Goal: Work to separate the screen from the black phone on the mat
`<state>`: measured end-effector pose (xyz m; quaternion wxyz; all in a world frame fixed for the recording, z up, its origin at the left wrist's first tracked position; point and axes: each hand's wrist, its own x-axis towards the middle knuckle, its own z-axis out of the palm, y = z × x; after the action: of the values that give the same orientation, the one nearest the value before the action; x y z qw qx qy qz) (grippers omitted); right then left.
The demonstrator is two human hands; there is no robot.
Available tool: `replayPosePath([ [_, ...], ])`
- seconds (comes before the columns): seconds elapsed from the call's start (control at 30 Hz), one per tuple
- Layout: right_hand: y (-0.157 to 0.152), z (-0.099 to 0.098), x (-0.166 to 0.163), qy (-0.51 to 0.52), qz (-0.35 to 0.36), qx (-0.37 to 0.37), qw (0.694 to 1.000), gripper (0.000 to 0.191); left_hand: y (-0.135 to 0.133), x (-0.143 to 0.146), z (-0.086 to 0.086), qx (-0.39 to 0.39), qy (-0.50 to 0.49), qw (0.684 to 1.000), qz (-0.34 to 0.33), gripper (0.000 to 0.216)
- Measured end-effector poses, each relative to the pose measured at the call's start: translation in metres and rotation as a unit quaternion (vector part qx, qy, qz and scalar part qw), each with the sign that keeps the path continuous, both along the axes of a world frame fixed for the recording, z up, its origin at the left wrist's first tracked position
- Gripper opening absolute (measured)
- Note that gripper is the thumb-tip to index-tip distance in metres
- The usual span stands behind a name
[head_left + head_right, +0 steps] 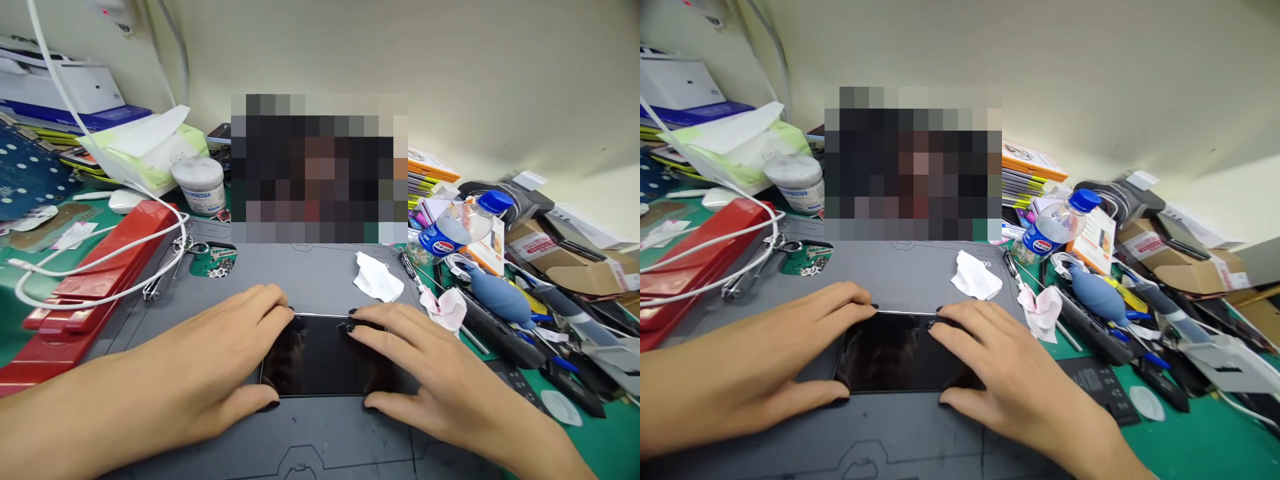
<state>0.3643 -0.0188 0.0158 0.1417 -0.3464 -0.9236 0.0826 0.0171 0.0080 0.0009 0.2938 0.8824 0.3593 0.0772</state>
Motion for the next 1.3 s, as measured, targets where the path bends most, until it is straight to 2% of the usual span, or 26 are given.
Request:
replayPosePath([
  [0.13,-0.001,0.004,-0.003,0.002,0.007,0.025,1.0,0.05,0.001,0.003,0.004,-0.029,0.017,0.999,0.011,0.03],
  [0.27,-0.001,0.011,-0.008,-0.007,0.007,0.029,1.0,0.039,0.004,0.009,0.011,-0.086,0.045,0.995,0.021,0.036],
  [0.4,-0.002,0.014,-0.011,-0.015,0.005,0.019,1.0,0.038,0.004,0.016,0.016,-0.101,0.086,0.991,0.019,0.044],
  [0.53,0.0,0.013,-0.012,-0.018,0.002,0.025,1.0,0.039,0.003,0.018,0.018,-0.091,0.104,0.99,0.025,0.051],
  [0.83,0.005,0.012,-0.011,-0.022,0.018,0.038,0.999,0.039,0.005,0.017,0.021,-0.081,0.085,0.993,0.029,0.044],
  [1.3,0.002,0.008,-0.011,-0.003,0.02,0.026,0.999,0.035,0.004,0.002,0.003,-0.005,0.015,1.0,0.01,0.032],
])
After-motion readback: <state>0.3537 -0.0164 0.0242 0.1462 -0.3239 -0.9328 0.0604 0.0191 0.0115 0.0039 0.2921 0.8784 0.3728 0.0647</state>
